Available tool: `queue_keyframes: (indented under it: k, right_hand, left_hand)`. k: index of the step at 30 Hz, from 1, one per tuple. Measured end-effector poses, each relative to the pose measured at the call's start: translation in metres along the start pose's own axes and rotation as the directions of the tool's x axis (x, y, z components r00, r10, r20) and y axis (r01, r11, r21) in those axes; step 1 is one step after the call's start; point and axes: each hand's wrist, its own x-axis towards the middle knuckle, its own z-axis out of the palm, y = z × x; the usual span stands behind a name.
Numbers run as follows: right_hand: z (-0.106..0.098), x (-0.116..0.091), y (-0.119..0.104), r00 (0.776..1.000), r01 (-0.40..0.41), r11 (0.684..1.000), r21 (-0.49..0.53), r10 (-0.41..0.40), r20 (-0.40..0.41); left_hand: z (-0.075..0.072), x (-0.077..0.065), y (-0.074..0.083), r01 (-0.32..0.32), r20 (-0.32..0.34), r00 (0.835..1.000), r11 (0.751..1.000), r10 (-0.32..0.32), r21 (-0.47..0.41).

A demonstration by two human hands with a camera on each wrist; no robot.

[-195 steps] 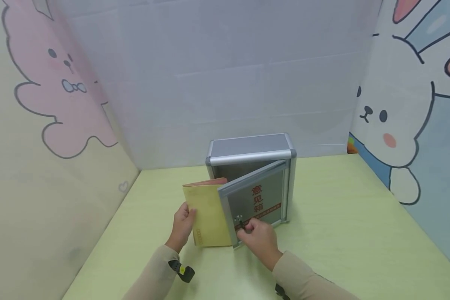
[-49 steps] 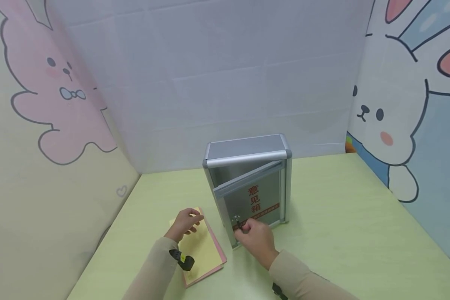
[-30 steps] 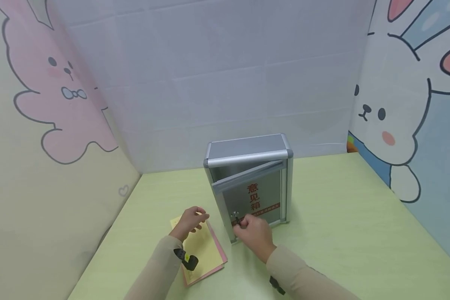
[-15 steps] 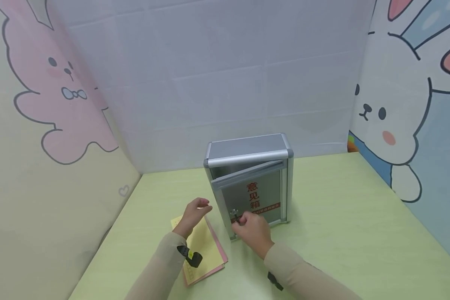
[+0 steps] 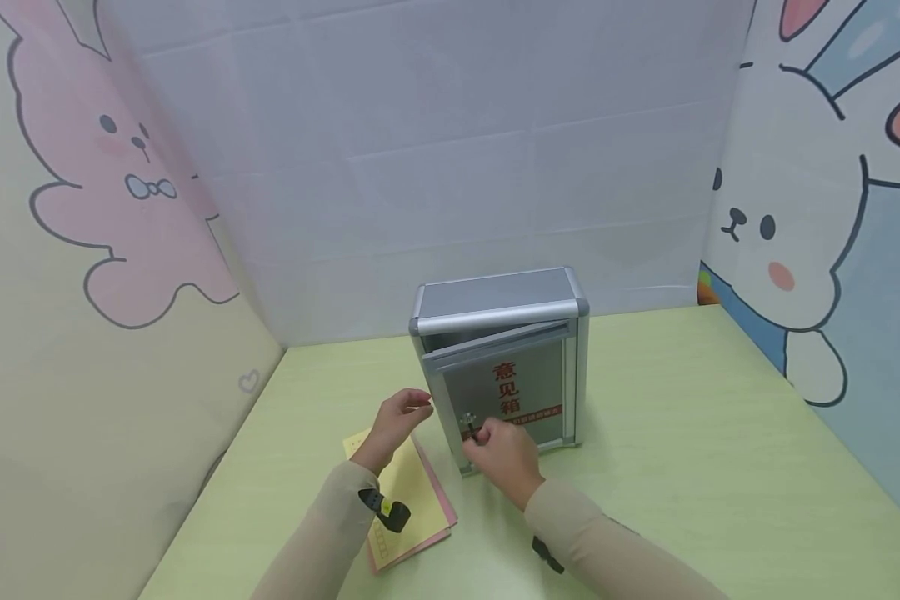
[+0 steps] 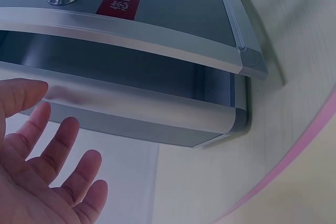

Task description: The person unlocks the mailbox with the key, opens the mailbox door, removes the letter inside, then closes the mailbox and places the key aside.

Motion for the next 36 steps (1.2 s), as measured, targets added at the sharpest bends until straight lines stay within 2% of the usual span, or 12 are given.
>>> queue_keyframes:
  k: [10,16,20,30,36]
  right_hand:
    - [0.002,0.004,0.001,1.000,0.027,0.999,-0.026,-0.027,-0.015]
    - [0.004,0.011,-0.002,1.000,0.003,1.000,-0.031,-0.004,-0.020]
    - [0.004,0.015,-0.002,1.000,-0.005,0.999,-0.043,0.004,-0.028]
    - [0.004,0.019,-0.005,0.998,-0.057,0.998,-0.021,0.057,-0.001]
    - [0.008,0.019,-0.003,0.996,-0.087,0.995,-0.050,0.087,0.003]
  left_hand:
    - [0.006,-0.001,0.002,-0.011,-0.019,1.000,1.000,0.011,-0.002]
    - [0.008,0.002,0.007,0.011,-0.026,1.000,1.000,-0.011,0.006]
    - [0.009,0.005,0.010,0.003,-0.034,0.999,1.000,-0.003,0.004]
    - [0.014,0.004,0.010,0.004,-0.053,0.999,1.000,-0.004,-0.008]
    - [0.016,0.003,0.005,0.013,-0.067,0.998,1.000,-0.014,-0.010]
